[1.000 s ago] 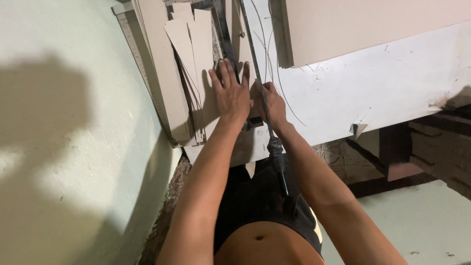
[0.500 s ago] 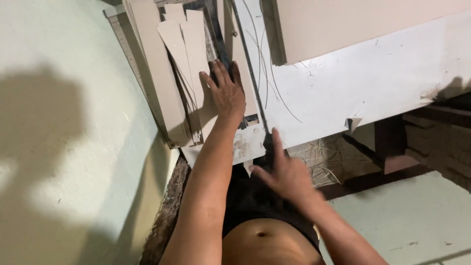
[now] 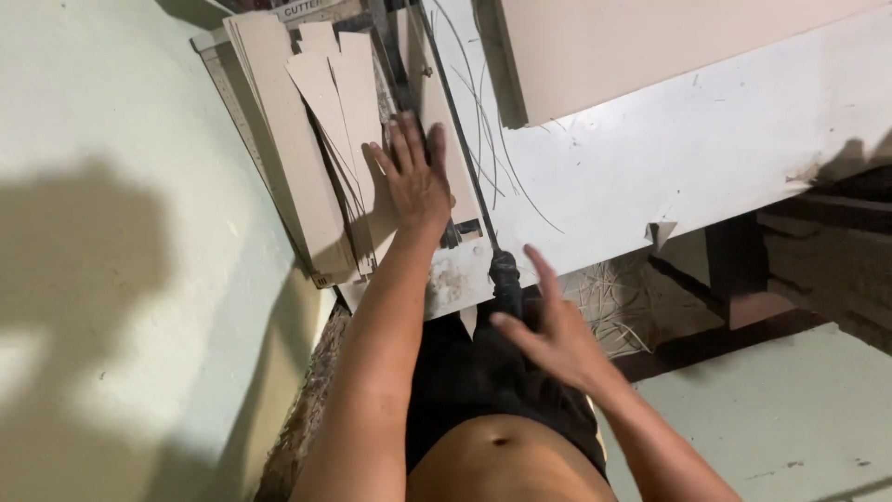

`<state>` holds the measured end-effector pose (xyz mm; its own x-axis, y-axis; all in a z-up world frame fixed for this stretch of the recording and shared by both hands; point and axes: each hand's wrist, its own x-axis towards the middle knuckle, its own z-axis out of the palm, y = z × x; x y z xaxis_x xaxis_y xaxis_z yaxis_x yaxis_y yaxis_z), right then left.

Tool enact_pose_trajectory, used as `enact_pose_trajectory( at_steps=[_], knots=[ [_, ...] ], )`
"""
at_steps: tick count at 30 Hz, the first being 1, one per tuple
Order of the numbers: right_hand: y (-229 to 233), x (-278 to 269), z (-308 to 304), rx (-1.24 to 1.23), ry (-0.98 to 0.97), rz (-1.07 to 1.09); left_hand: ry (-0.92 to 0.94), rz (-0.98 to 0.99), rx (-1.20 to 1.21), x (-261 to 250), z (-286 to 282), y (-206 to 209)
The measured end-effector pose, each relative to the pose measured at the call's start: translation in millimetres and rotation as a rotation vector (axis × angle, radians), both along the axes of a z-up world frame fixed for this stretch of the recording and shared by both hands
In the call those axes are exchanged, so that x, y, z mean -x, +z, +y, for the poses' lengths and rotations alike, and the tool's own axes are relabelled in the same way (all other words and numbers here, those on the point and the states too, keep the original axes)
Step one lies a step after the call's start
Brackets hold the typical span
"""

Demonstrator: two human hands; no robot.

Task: The person uses a manual paper cutter to slice a large sheet of paper into multiple strips. They align the paper, pull down the cutting lever, and then gather the cut strips together at the end.

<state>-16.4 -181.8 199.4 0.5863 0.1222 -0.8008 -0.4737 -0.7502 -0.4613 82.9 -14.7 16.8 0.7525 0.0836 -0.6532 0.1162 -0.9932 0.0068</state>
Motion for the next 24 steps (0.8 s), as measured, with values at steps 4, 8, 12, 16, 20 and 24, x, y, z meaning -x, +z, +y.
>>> enact_pose_trajectory(
  at_steps=[4, 8, 12, 16, 20, 24],
  knots=[
    [43, -21, 0, -0.068, 0.026, 0.052, -0.415, -0.012, -0.057, 9, -10, 10],
    [32, -21, -7, -0.125, 0.168, 0.012, -0.530, -0.074, 0.199, 46, -6, -55],
    [16, -17, -16, -0.159, 0.206, 0.014, -0.435, -0.160, 0.621, 79, 5, -48],
    [11, -19, -20, -0.194, 0.269, -0.018, -0.410, -0.463, 0.653, 123, 22, 2],
    [28, -29, -16, -0.192, 0.343, 0.000, -0.543, -0.527, 0.412, 122, 22, 82],
    [17, -26, -22, -0.209, 0.361, -0.001, -0.476, -0.386, 0.354, 115, 40, 70]
  ],
)
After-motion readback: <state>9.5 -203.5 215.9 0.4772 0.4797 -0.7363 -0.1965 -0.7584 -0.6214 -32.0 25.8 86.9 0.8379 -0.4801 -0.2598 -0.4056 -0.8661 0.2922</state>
